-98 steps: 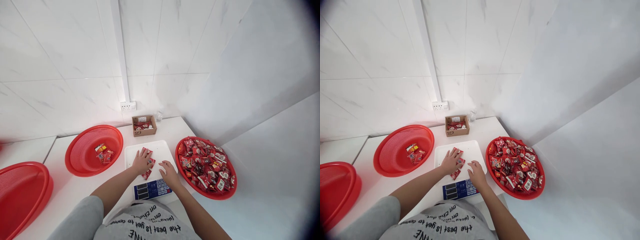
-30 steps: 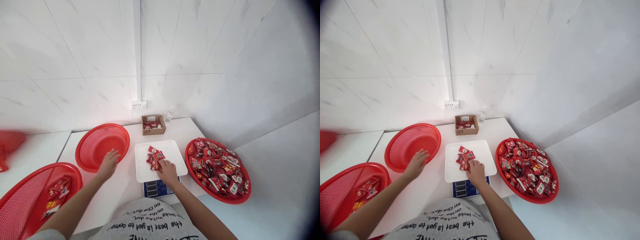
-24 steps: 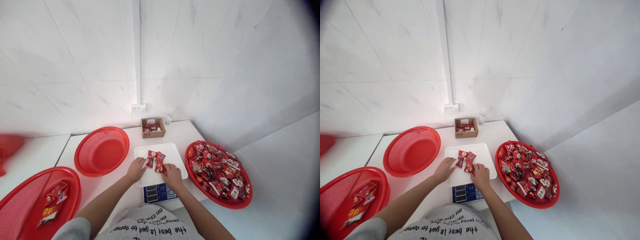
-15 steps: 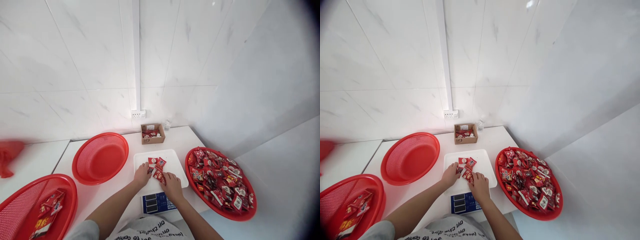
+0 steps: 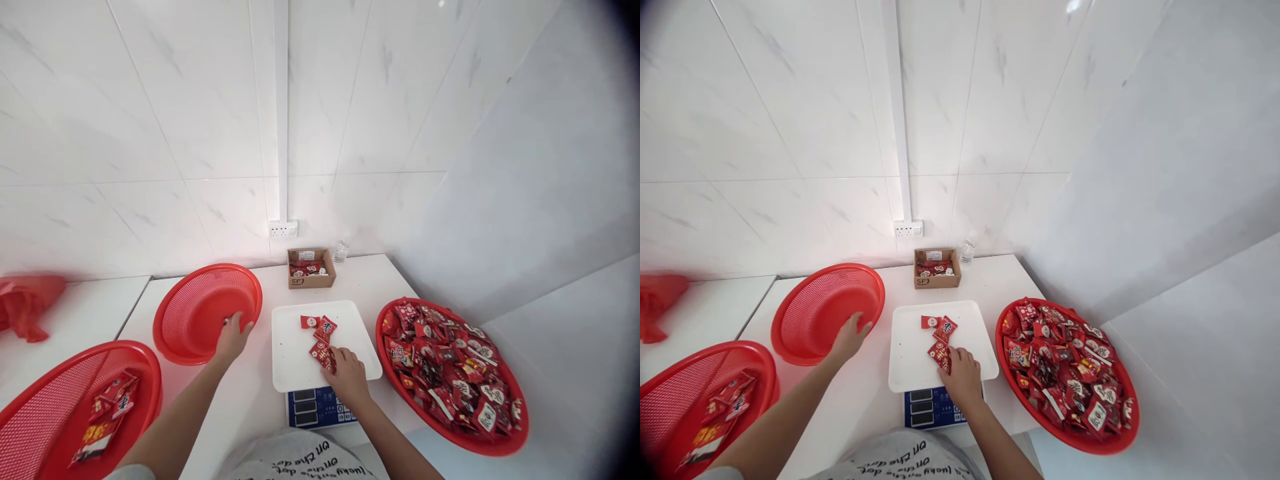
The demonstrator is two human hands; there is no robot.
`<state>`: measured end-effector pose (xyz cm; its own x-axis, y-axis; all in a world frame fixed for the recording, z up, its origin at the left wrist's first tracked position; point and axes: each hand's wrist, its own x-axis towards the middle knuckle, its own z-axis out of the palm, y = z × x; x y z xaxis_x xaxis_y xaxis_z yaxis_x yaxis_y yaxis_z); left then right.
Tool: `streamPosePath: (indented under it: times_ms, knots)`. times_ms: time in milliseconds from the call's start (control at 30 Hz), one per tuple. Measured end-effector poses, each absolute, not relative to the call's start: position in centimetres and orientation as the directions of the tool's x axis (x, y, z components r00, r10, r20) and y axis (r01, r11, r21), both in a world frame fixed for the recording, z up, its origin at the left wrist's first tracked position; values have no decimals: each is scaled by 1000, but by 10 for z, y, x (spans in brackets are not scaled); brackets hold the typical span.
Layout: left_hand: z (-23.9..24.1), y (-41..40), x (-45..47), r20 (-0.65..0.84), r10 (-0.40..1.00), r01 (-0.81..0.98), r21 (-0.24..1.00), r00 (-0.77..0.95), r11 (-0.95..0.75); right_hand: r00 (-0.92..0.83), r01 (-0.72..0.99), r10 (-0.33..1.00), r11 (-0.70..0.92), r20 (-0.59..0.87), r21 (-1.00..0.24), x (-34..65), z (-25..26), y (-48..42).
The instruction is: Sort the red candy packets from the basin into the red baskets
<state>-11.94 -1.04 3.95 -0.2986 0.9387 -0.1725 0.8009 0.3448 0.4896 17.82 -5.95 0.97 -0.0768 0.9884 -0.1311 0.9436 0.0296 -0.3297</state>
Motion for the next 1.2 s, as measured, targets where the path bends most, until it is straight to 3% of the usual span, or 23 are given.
streamPosePath:
  times_ms: [200, 367, 500, 667, 1033, 1200]
  knots:
    - [32, -37, -97, -304, 940, 872, 406, -153, 274, -78, 937, 986, 23, -147, -349, 179, 12, -61]
    - [34, -30, -65, -135, 989, 935, 354, 67, -15, -85, 938, 984, 27, -154, -346, 181, 13, -61]
    - [27, -11, -22, -69, 946, 836, 492, 317, -245, -93, 942, 986, 41, -142, -334, 182, 14, -61]
    - [22, 12, 10, -105, 961, 689, 717, 257, -106, -107, 945, 984, 57, -139, -321, 184, 16, -63]
    - [38, -2, -28, -233, 972, 388, 893, -33, 227, -119, 938, 982, 61, -150, -342, 186, 17, -61]
    - [42, -17, -54, -327, 918, -20, 943, -226, 332, -132, 943, 977, 72, -168, -324, 185, 16, -58]
